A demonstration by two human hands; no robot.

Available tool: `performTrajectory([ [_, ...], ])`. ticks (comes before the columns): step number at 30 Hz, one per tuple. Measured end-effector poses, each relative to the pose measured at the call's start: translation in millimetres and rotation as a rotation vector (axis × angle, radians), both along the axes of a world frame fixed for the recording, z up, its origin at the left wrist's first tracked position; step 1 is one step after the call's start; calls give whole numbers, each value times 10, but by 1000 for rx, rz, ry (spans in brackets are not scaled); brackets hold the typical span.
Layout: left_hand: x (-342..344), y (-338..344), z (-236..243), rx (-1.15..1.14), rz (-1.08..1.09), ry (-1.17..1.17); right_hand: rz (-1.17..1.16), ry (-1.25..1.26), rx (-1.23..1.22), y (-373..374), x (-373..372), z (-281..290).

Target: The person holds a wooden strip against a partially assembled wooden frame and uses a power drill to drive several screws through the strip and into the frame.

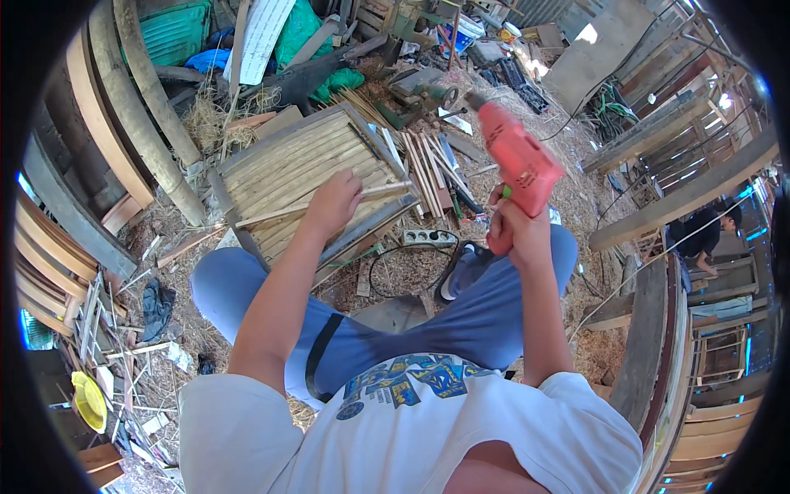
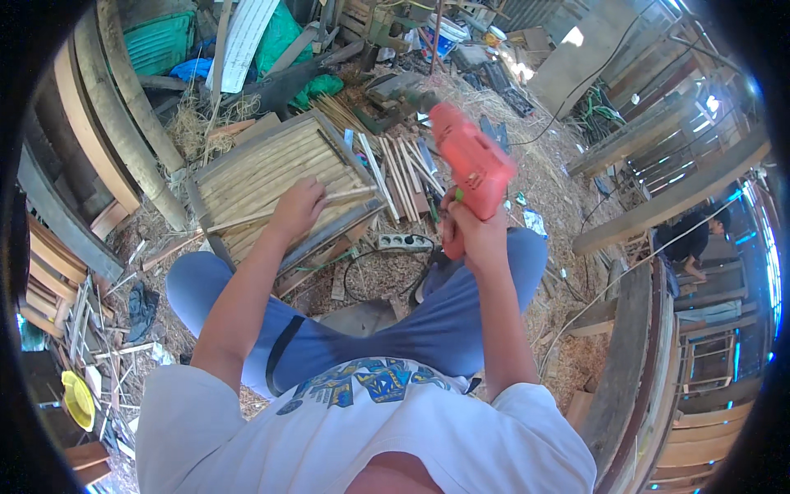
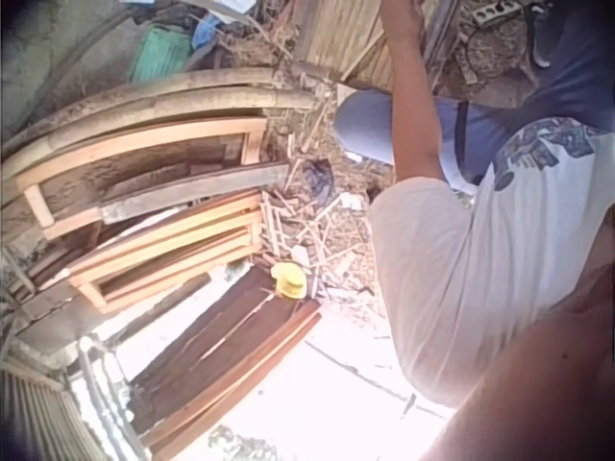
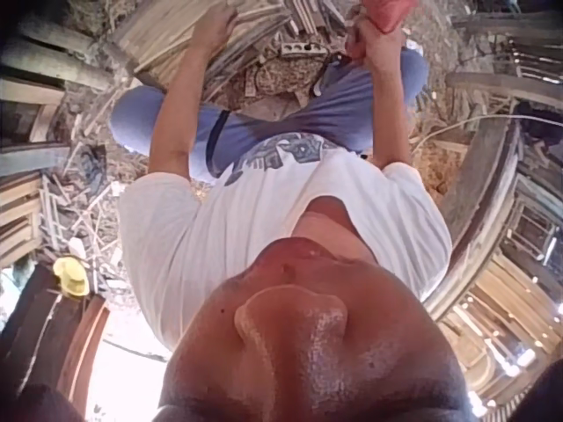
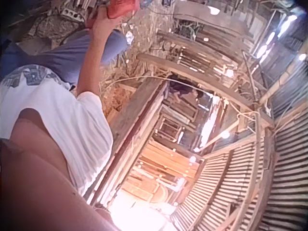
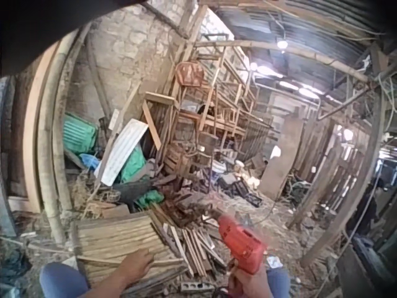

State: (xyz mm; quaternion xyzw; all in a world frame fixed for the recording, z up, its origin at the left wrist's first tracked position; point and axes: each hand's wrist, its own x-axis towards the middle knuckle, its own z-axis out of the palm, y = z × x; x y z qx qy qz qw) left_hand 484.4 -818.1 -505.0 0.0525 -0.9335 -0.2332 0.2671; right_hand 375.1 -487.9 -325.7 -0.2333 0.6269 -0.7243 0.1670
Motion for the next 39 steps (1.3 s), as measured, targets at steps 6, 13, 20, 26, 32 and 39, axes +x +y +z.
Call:
performTrajectory([
  [6,8,142,-25,-32,17,40,88,30,246,75,-237,-102],
  [13,-37,328,442,-126,152,64,246,-5,332,-72,-499,-73],
  [20,-3,496,383,-110,231,4,318,-28,201,-197,-672,-208],
  [26,16,462,98,8,155,-33,358,-163,241,52,-818,-501],
  [32,-36,464,78,71,149,-91,246,-314,217,126,-856,-520],
  [39,-126,457,280,120,108,-248,262,-380,211,64,-947,-560],
])
